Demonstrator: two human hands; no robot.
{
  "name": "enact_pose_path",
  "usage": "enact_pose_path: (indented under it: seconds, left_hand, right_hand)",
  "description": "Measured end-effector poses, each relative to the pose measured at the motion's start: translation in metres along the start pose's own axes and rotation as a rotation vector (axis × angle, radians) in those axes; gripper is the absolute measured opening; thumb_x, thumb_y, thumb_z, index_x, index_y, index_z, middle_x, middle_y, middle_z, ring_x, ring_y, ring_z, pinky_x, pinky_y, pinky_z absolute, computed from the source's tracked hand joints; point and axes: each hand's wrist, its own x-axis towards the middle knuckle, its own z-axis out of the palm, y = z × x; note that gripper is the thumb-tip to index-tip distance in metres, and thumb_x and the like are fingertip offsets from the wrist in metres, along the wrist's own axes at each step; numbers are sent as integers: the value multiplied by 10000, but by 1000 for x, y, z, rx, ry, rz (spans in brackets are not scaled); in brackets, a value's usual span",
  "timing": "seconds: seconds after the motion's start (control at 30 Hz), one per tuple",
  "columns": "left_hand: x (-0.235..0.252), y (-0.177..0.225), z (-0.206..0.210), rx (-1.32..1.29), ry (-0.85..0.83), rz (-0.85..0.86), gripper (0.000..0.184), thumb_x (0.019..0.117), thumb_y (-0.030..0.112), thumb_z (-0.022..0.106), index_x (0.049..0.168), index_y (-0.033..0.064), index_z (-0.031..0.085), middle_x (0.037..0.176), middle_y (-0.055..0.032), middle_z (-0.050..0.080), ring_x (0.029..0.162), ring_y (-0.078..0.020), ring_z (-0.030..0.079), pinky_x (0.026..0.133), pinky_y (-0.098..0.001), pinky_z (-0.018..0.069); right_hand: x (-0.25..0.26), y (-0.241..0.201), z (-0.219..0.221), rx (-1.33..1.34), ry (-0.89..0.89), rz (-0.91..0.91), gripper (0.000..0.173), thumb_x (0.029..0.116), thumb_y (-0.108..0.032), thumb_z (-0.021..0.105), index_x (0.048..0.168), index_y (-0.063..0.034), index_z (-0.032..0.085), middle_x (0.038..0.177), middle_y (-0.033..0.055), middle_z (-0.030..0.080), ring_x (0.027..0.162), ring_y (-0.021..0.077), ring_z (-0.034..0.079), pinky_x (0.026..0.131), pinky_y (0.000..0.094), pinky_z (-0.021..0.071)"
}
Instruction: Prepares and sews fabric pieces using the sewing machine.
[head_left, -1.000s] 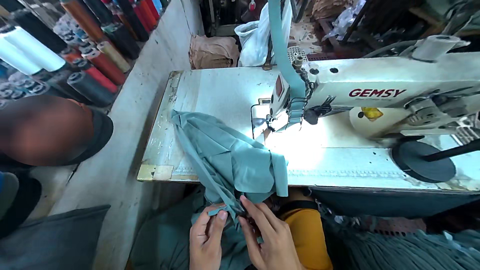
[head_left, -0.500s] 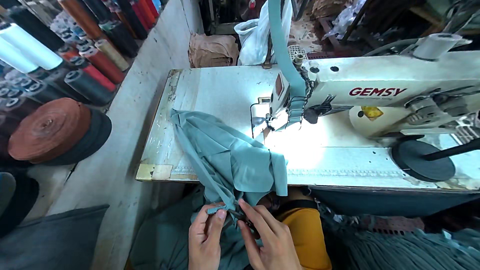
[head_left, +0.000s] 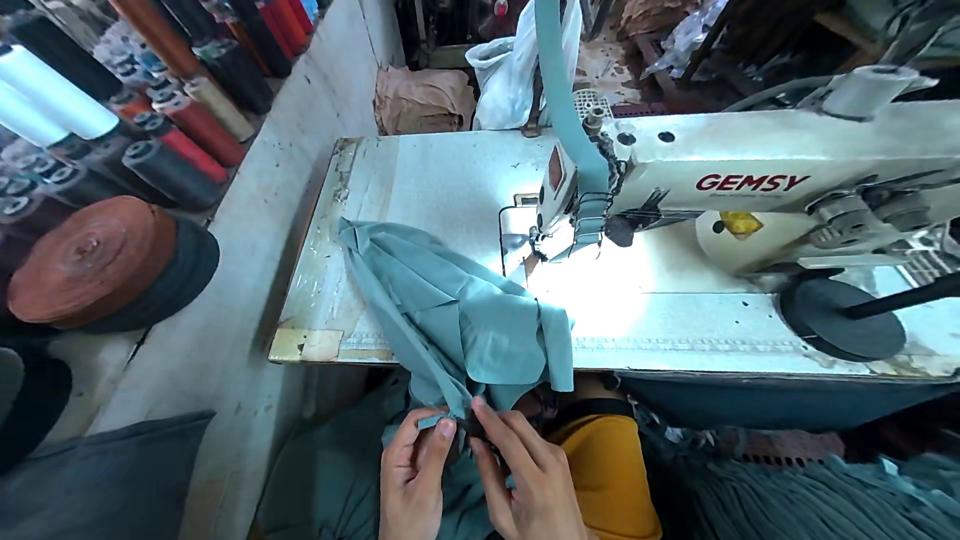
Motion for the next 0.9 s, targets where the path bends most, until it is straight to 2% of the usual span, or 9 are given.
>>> enact_pose_path:
  seconds: [0.07, 0.17, 0.33, 0.5, 0.9]
  left_hand:
    - [0, 0, -1, -1, 8, -16, 155, 1022, 194, 624, 1119, 122, 720, 1000, 5, 723, 873, -55, 681, 809, -234, 583]
    - [0, 1, -2, -5, 17, -30, 161, 1026, 203, 618, 1112, 114, 720, 998, -3, 727, 870, -69, 690, 813, -250, 593]
    - [0, 2, -4, -11, 42, -47, 172, 1027, 221, 618, 1097, 109, 728, 969, -3, 726, 845, -70, 687, 796, -250, 592]
    - [0, 2, -4, -5, 43, -51, 174, 1026, 232, 620, 1094, 116, 731, 961, 4, 724, 832, -58, 678, 779, -235, 584]
    - [-1, 2, -4, -33, 44, -62, 167, 1025, 216, 621, 1104, 116, 729, 983, -1, 732, 869, -70, 695, 817, -255, 594]
  right_hand:
    - [-1, 1, 2, -7, -23, -24, 329, 1022, -150, 563, 1331, -115, 671, 977, 46, 693, 752, 80, 650, 595, 213, 540]
    - [-1, 3, -1, -11, -22, -14, 316, 1033, -157, 547, 1315, -112, 681, 959, 37, 694, 736, 66, 643, 593, 206, 536]
    - [1, 2, -10, -27, -21, 30, 358, 1017, -236, 612, 1336, -84, 669, 1004, 52, 698, 774, 55, 654, 616, 192, 548]
    - [1, 0, -10, 6, -34, 37, 368, 1008, -235, 627, 1340, -83, 670, 1022, 55, 704, 765, 50, 651, 611, 188, 547]
    - [2, 2, -6, -20, -34, 24, 364, 1009, -232, 616, 1337, -82, 671, 1008, 57, 694, 748, 55, 642, 595, 193, 539]
